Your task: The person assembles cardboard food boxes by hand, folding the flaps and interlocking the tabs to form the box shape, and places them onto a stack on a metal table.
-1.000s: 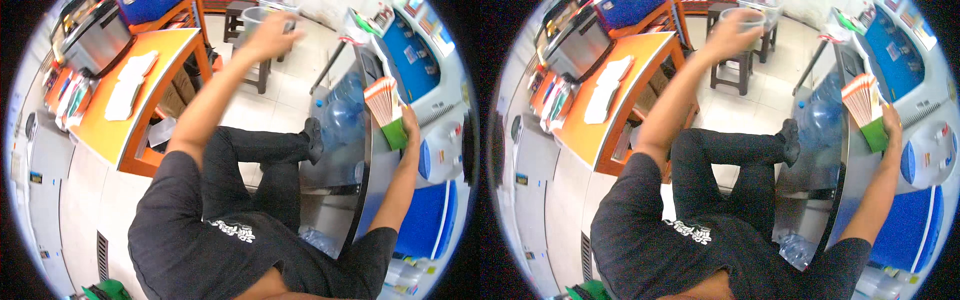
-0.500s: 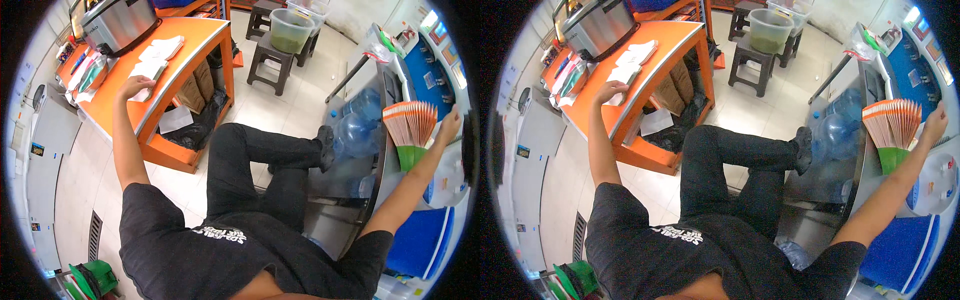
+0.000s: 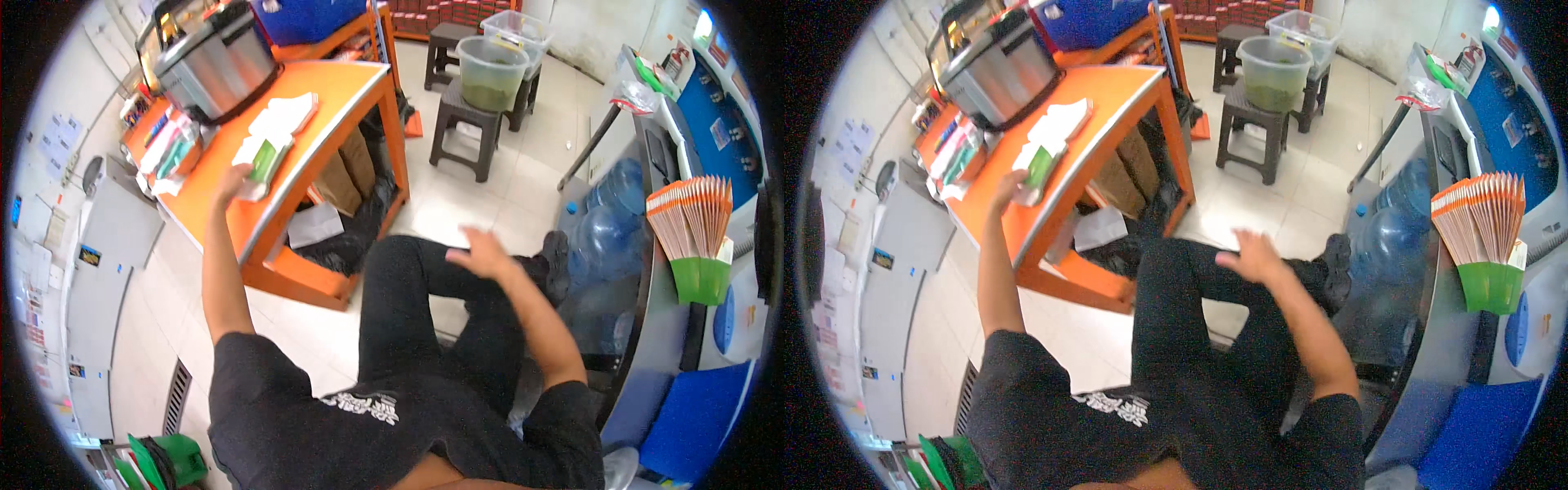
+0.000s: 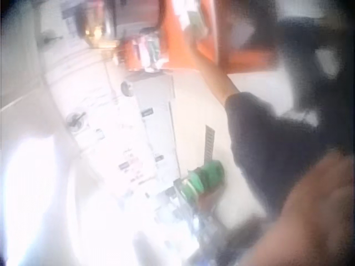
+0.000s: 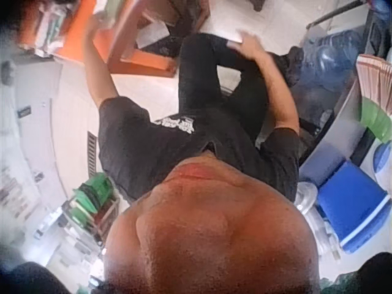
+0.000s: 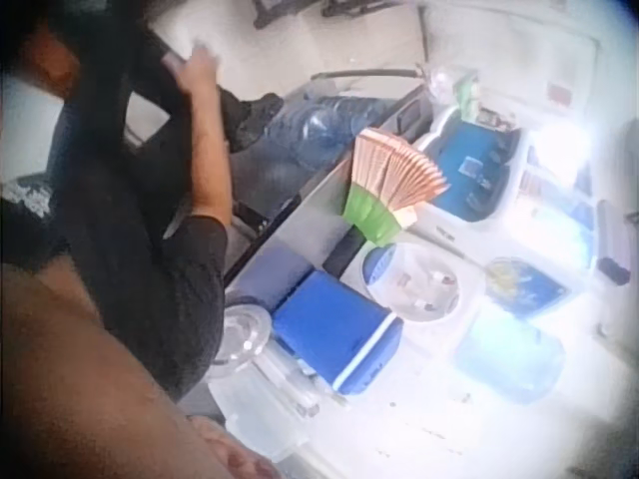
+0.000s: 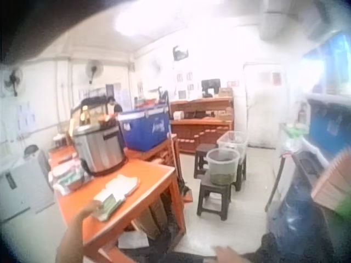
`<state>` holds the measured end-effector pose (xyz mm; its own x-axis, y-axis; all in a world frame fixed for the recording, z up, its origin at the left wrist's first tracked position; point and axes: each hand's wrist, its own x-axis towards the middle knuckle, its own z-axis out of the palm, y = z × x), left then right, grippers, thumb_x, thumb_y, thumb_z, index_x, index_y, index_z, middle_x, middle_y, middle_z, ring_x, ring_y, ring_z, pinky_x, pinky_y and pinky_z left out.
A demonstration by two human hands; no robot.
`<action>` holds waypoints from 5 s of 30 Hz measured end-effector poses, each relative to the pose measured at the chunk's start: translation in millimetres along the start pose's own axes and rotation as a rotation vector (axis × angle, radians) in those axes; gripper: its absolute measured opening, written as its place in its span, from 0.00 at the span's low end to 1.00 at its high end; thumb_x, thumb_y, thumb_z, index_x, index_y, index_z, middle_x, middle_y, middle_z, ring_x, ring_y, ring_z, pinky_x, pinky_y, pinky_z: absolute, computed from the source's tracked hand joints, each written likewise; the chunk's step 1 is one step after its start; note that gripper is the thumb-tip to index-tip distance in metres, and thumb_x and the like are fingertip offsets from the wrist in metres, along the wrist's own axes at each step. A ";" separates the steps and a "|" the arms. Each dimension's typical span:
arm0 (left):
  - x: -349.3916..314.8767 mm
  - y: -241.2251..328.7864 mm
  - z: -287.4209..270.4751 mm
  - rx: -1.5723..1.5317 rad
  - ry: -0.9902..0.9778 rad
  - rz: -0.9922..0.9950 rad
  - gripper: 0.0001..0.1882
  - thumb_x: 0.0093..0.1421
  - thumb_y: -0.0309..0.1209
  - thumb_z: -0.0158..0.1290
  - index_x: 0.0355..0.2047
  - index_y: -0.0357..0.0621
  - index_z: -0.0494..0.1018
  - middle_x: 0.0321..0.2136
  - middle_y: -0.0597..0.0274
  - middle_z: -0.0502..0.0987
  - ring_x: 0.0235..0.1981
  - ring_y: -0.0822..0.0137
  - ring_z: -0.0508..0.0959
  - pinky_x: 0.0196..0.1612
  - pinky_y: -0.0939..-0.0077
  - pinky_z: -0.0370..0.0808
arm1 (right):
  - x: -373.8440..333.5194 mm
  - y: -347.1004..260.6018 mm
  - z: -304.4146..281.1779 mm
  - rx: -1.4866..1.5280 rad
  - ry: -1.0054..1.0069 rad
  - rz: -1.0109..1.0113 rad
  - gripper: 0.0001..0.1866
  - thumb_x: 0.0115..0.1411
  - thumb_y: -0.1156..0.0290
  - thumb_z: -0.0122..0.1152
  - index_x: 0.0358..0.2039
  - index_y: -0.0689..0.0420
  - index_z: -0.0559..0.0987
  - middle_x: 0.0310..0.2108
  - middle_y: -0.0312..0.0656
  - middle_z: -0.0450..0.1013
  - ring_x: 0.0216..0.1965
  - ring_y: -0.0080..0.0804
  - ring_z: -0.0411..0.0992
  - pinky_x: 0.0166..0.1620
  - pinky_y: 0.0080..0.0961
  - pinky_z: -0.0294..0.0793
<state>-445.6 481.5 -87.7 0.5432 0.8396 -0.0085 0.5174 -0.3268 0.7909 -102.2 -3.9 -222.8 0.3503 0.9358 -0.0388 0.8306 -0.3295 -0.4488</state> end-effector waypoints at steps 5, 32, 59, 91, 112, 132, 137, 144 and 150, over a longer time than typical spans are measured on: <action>-33.1 40.1 19.9 0.658 0.313 0.059 0.21 0.63 0.42 0.46 0.37 0.33 0.77 0.31 0.46 0.79 0.34 0.54 0.79 0.40 0.63 0.72 | -32.6 -8.9 56.5 -0.055 0.134 0.038 0.39 0.57 0.37 0.48 0.54 0.60 0.69 0.52 0.49 0.69 0.56 0.43 0.64 0.59 0.40 0.59; -19.4 94.5 -10.2 0.774 0.236 0.288 0.17 0.59 0.40 0.49 0.30 0.36 0.78 0.27 0.45 0.79 0.30 0.50 0.80 0.36 0.62 0.75 | -29.7 -8.4 63.4 -0.030 0.316 0.004 0.38 0.54 0.38 0.53 0.52 0.61 0.72 0.49 0.49 0.71 0.51 0.44 0.67 0.56 0.39 0.61; -219.7 204.3 276.6 -0.321 -0.427 0.477 0.09 0.57 0.26 0.58 0.34 0.36 0.70 0.27 0.60 0.78 0.32 0.78 0.77 0.34 0.84 0.72 | -89.5 -88.0 -89.4 0.720 0.399 -0.064 0.10 0.56 0.75 0.62 0.38 0.62 0.77 0.31 0.43 0.75 0.30 0.28 0.73 0.36 0.25 0.73; -244.1 245.8 284.4 -0.394 -0.405 0.506 0.12 0.60 0.30 0.56 0.40 0.35 0.78 0.29 0.61 0.77 0.31 0.76 0.73 0.35 0.84 0.68 | -85.0 -84.7 -86.6 0.424 1.070 -0.362 0.09 0.50 0.84 0.63 0.32 0.60 0.75 0.32 0.43 0.75 0.35 0.39 0.74 0.40 0.28 0.73; -219.2 252.2 254.1 -0.397 -0.886 0.249 0.11 0.59 0.27 0.54 0.42 0.36 0.74 0.29 0.64 0.76 0.30 0.77 0.72 0.34 0.85 0.67 | -102.2 -71.7 -120.8 0.916 0.608 -0.120 0.11 0.60 0.75 0.59 0.38 0.58 0.65 0.38 0.41 0.72 0.44 0.25 0.70 0.44 0.20 0.68; -242.3 236.8 326.4 -0.901 -0.270 0.505 0.04 0.55 0.19 0.59 0.30 0.31 0.75 0.32 0.57 0.80 0.31 0.76 0.77 0.36 0.84 0.74 | -91.6 -87.7 -81.8 1.010 1.024 -0.124 0.07 0.58 0.78 0.61 0.37 0.64 0.76 0.45 0.48 0.74 0.43 0.28 0.74 0.47 0.22 0.73; -249.8 238.9 326.9 -0.781 -0.260 0.606 0.11 0.56 0.20 0.58 0.40 0.28 0.75 0.34 0.56 0.79 0.33 0.73 0.77 0.39 0.83 0.73 | -93.0 -91.4 -88.9 0.774 1.138 -0.132 0.07 0.53 0.73 0.66 0.30 0.61 0.79 0.42 0.46 0.75 0.41 0.37 0.75 0.44 0.28 0.74; -248.7 241.0 326.1 -0.670 -0.278 0.707 0.08 0.57 0.21 0.58 0.37 0.30 0.76 0.36 0.56 0.78 0.34 0.73 0.75 0.38 0.83 0.72 | -94.6 -90.4 -92.9 0.757 1.128 -0.118 0.07 0.52 0.73 0.66 0.30 0.63 0.79 0.42 0.46 0.75 0.41 0.38 0.76 0.44 0.28 0.74; -242.8 236.3 325.5 -0.653 -0.268 0.643 0.08 0.55 0.21 0.59 0.36 0.30 0.77 0.35 0.57 0.78 0.34 0.73 0.75 0.38 0.83 0.71 | -99.8 -87.1 -96.9 0.681 1.022 -0.177 0.09 0.53 0.73 0.65 0.33 0.64 0.80 0.44 0.48 0.73 0.41 0.39 0.76 0.46 0.28 0.75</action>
<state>-240.0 59.2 -98.0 0.7704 0.4294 0.4712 -0.3606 -0.3160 0.8776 -167.5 -80.7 -93.2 0.6867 0.3332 0.6460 0.6142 0.2093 -0.7609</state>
